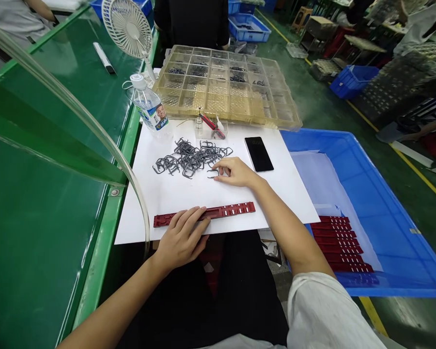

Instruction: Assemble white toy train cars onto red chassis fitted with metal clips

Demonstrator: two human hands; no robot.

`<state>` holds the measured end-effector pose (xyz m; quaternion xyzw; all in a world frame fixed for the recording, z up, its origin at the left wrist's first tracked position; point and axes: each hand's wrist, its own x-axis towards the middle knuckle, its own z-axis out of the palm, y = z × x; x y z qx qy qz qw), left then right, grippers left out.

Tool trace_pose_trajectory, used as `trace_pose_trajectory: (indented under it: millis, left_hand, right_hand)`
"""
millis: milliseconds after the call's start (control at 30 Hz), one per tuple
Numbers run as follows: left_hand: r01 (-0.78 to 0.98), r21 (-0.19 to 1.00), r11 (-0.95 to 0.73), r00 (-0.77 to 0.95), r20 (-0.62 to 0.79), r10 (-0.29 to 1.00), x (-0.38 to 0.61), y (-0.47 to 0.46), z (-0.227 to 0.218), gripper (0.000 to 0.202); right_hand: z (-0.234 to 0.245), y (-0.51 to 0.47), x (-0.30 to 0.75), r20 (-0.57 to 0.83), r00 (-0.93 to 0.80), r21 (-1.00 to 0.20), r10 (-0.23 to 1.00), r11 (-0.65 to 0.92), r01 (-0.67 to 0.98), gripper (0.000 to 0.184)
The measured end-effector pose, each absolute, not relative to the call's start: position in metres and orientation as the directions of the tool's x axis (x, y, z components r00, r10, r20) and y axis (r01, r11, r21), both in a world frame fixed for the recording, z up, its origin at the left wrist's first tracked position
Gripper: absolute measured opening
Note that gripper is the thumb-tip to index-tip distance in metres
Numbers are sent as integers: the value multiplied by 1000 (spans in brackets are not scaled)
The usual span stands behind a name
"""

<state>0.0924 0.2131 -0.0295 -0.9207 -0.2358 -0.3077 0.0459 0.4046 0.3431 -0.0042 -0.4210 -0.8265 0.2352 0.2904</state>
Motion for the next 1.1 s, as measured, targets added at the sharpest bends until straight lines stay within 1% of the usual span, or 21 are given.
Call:
trace_pose_trajectory:
  millis: [133,333,500,567,667,767,967,1100]
  left_hand:
    - [467,62,-882,701,583,412,93,213,-29,36]
    - [473,57,-879,699,583,414,92,212,-28,39]
    - [476,65,-877,701,573,424,92,212,-28,38]
    - [477,70,-876,703,568,428,93,212,-28,43]
    - [469,80,-879,712,555,430,93,213,-27,55]
    - [457,86,-885,730,533,428,93,213,-27,56]
    - [450,47,-892,729,557,398,93,214,-28,59]
    - [421,3,-907,785,500,366,92,215,-28,53]
  right_hand:
    - [-2,343,404,276,-475,-638,836,529,560,34]
    - [-2,343,404,250,-469,-652,847,505,565,40]
    - [-2,342,404,247,-476,-645,844,510,570,37]
    - [-2,342,404,242,-478,-645,844,508,570,35]
    - [-3,343,405,243,-478,-647,844,508,569,34]
    - [-3,343,405,246,-480,-645,842,512,567,34]
    - [0,341,404,232,-485,-642,843,508,575,34]
    - [1,341,404,219,-482,-642,849,497,584,34]
